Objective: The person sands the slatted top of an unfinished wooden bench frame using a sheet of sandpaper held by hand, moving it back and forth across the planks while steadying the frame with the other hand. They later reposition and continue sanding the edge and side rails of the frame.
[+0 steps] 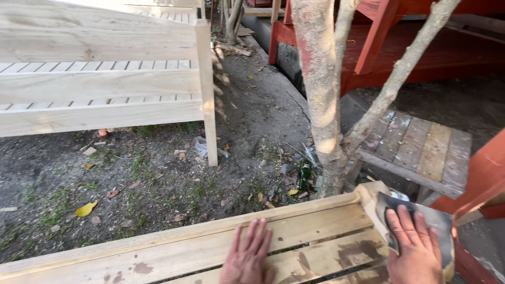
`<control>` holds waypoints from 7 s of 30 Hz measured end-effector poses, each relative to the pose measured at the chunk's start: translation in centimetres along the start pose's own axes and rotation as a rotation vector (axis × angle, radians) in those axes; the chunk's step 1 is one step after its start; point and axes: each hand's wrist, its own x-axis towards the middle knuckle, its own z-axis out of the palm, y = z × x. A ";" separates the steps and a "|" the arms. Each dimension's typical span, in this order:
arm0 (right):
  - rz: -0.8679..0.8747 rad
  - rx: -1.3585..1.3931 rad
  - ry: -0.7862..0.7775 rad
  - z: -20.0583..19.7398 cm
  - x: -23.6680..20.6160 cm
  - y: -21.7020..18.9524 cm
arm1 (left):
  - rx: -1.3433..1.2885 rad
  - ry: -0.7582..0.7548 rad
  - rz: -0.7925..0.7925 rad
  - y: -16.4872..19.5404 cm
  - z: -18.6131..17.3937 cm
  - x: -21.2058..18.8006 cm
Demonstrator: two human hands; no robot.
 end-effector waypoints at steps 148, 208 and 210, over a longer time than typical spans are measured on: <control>0.492 0.393 -0.347 6.5 12.6 3.7 | -0.189 0.022 0.321 14.5 -1.6 27.0; 0.044 0.202 -0.498 1.9 11.9 -3.1 | -0.317 0.001 0.216 14.3 -1.3 27.3; 0.055 0.154 -0.579 1.0 11.8 -3.4 | -0.287 -0.093 0.221 14.2 -1.7 27.2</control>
